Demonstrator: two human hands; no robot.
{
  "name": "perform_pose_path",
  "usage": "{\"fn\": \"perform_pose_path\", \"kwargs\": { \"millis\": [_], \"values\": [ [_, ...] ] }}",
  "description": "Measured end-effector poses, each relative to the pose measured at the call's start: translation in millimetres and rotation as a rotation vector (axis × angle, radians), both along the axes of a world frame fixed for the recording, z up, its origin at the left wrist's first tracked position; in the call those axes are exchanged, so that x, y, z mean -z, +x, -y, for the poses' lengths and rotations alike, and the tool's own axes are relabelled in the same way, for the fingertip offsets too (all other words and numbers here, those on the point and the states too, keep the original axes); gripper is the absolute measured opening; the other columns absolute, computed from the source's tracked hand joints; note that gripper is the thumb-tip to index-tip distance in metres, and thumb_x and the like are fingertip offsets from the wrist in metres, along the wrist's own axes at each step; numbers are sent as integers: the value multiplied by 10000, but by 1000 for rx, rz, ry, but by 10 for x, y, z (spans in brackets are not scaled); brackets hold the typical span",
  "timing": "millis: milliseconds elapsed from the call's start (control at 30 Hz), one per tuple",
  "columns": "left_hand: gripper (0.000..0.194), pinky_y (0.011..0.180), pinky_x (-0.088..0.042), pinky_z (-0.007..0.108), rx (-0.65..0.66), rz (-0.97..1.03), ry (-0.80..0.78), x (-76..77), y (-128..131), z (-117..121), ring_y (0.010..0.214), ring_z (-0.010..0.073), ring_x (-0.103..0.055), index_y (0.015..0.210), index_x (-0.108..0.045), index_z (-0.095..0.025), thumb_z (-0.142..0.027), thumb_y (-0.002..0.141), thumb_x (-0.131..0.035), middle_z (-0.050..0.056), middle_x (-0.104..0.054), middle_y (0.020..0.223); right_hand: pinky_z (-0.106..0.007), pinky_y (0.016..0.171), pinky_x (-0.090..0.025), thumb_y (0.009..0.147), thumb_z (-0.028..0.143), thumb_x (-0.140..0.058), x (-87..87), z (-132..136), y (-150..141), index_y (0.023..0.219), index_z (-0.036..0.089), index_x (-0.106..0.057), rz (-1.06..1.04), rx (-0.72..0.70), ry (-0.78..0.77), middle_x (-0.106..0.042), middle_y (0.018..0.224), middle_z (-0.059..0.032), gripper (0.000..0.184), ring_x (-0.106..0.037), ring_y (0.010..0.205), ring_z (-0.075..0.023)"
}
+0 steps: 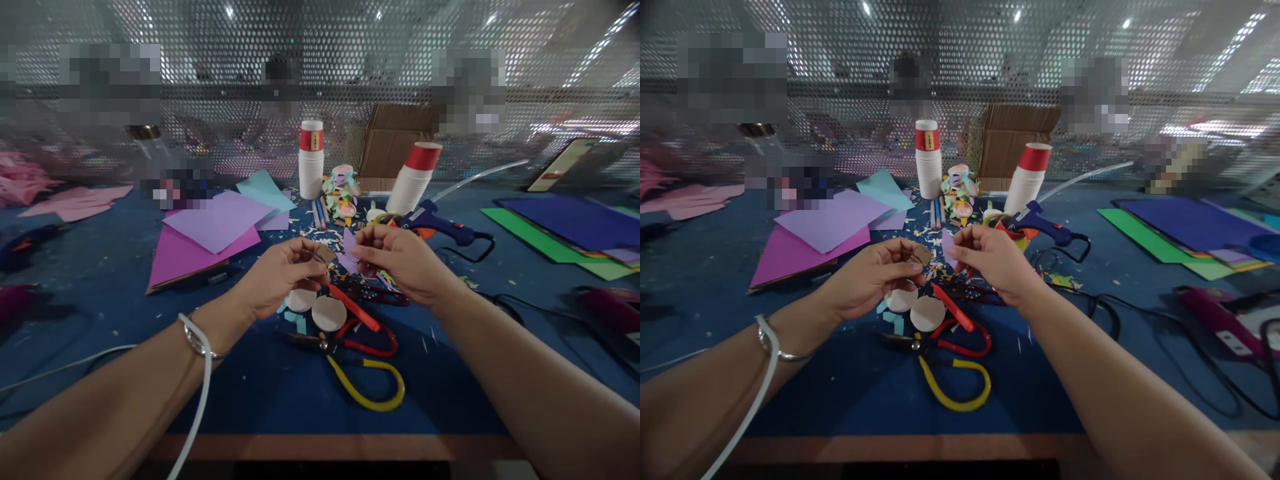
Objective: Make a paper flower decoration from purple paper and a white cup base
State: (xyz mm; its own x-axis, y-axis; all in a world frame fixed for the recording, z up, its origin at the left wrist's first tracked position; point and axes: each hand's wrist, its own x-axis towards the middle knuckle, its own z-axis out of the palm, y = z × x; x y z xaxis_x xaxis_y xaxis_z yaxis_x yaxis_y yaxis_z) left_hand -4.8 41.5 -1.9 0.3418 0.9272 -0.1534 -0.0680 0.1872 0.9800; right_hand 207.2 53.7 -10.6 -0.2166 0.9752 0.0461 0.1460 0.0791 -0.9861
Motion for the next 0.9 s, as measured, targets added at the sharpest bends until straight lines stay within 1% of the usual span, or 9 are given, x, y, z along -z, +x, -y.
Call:
{"fn": "perform_pose_path", "kwargs": {
  "millis": [100,200,333,467,567,700,900],
  "values": [
    [196,634,-518,229,-18,24,-20,-20,53,61,692,120,-694,902,-648,-141,-121,738,-754,-4,-685,812,-249,575,-411,678,431,-849,-51,76,-44,817,183,-602,-193,6,-33,-603,716,25,376,-556,653,-103],
    [180,667,-543,237,-21,48,-25,-25,102,101,716,128,-710,920,-650,-130,-101,762,-731,4,-691,814,-249,603,-399,704,401,-843,-55,111,-93,815,179,-621,-275,5,-41,-599,744,22,333,-527,688,-100],
    [202,709,-570,257,-32,77,-30,7,135,113,720,133,-718,944,-646,-127,-98,766,-737,4,-690,820,-263,653,-399,742,386,-817,-27,123,-133,792,181,-636,-289,-21,-42,-587,791,19,278,-496,720,-102],
    [201,709,-576,253,-39,105,-33,36,146,115,706,125,-714,926,-634,-134,-86,763,-739,0,-692,794,-277,673,-402,706,422,-837,-6,123,-153,779,183,-633,-272,-15,-38,-577,802,20,323,-497,736,-112],
    [209,711,-580,258,-28,115,-24,42,153,124,723,131,-717,935,-633,-139,-99,763,-745,13,-702,804,-285,689,-412,712,448,-825,12,116,-158,789,187,-628,-268,-14,-35,-588,801,16,336,-513,744,-120],
    [253,704,-582,273,-26,131,-17,50,164,139,752,153,-729,937,-619,-154,-107,740,-770,23,-704,839,-289,706,-433,732,450,-809,35,111,-158,802,193,-621,-277,-6,-32,-608,810,8,326,-539,768,-130],
    [334,729,-587,280,-6,171,-1,51,192,170,764,151,-726,945,-583,-163,-123,709,-815,6,-698,835,-284,698,-442,707,441,-839,32,122,-172,805,183,-624,-297,21,-11,-593,783,20,350,-534,739,-120]
  ]
}}
